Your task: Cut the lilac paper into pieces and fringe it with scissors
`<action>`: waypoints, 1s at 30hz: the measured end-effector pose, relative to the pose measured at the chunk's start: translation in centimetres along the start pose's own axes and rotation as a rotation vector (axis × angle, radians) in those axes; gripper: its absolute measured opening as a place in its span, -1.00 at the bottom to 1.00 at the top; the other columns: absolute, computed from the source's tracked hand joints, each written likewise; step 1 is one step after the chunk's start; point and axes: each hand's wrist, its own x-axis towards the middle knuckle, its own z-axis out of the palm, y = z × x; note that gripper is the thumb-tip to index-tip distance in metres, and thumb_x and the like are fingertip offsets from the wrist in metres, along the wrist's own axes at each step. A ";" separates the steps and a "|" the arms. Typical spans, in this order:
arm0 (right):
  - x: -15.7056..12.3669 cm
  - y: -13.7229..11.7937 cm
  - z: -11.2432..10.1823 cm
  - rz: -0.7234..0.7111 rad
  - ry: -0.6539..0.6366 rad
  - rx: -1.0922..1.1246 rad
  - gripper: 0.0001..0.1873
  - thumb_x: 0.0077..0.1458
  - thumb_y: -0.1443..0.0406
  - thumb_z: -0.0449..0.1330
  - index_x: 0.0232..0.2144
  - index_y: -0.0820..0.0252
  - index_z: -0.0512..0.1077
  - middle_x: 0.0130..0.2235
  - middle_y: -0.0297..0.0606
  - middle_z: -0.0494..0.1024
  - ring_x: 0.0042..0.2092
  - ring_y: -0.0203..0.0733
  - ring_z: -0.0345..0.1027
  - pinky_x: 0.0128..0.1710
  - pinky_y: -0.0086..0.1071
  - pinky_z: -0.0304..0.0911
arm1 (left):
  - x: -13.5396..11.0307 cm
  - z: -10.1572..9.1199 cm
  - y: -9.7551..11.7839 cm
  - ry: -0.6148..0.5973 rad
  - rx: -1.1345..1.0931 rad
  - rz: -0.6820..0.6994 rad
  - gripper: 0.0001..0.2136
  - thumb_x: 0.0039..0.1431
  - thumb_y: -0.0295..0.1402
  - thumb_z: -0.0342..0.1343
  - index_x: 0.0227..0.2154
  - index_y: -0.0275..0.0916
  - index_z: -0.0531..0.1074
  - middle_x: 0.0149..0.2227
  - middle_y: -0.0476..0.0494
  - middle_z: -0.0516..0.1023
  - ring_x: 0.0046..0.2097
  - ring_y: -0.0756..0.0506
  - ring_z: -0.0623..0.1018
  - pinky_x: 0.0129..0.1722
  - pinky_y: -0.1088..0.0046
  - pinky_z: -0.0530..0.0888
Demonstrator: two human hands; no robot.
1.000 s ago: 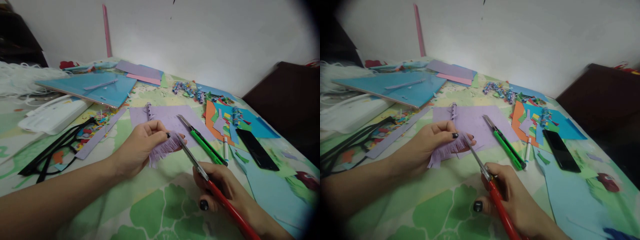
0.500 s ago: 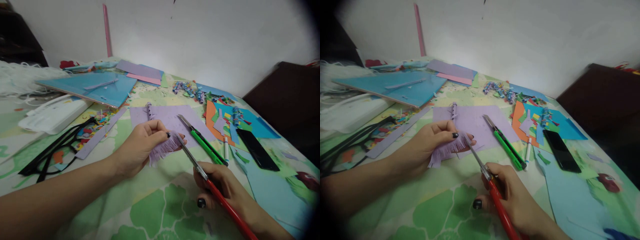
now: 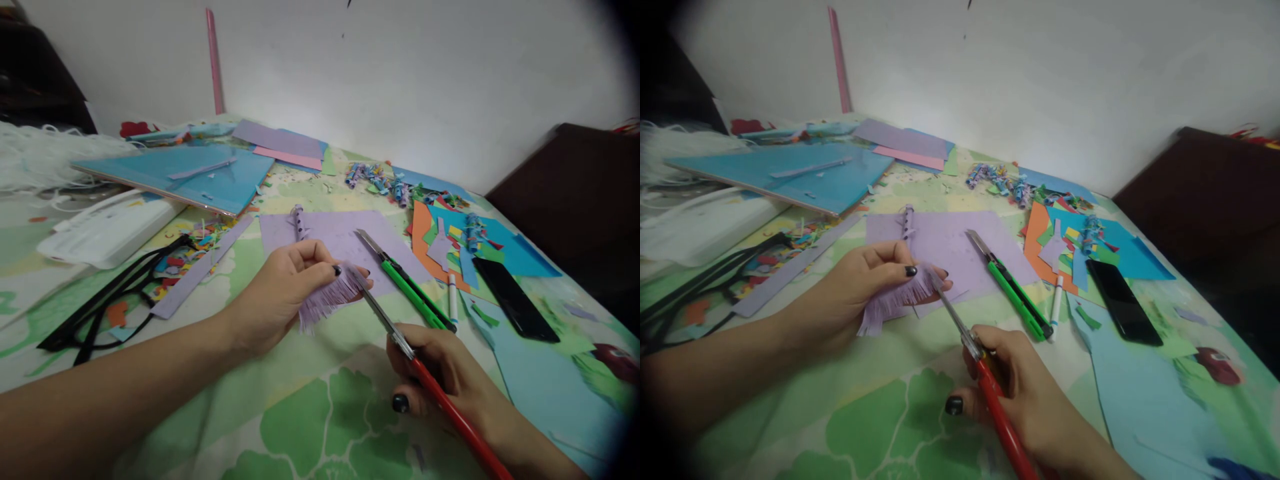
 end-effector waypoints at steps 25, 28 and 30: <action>0.4 -0.4 0.1 -0.035 -0.003 0.067 -0.51 -0.11 0.05 0.34 -0.61 0.16 0.12 -0.57 -0.48 0.02 -0.52 -0.36 -0.16 -0.59 -0.47 -0.17 | 0.1 0.1 0.4 0.035 0.053 -0.012 -0.88 0.02 -0.46 0.17 -0.54 -0.27 0.33 -0.37 -0.15 0.62 -0.27 -0.15 0.62 -0.16 0.25 0.49; 0.3 -0.2 0.1 -0.028 0.000 0.059 -0.50 -0.13 0.06 0.35 -0.61 0.16 0.11 -0.57 -0.49 0.01 -0.52 -0.36 -0.17 -0.60 -0.47 -0.19 | 0.1 0.1 0.4 0.071 0.080 -0.029 -0.88 0.00 -0.41 0.21 -0.52 -0.27 0.35 -0.41 -0.14 0.60 -0.29 -0.15 0.61 -0.20 0.27 0.50; 0.3 -0.1 0.0 -0.029 -0.005 0.055 -0.51 -0.13 0.06 0.35 -0.60 0.16 0.12 -0.57 -0.49 0.02 -0.52 -0.36 -0.16 -0.61 -0.47 -0.18 | 0.1 0.1 0.3 0.093 0.100 -0.021 -0.86 -0.02 -0.39 0.23 -0.51 -0.27 0.36 -0.42 -0.12 0.59 -0.29 -0.13 0.60 -0.19 0.28 0.49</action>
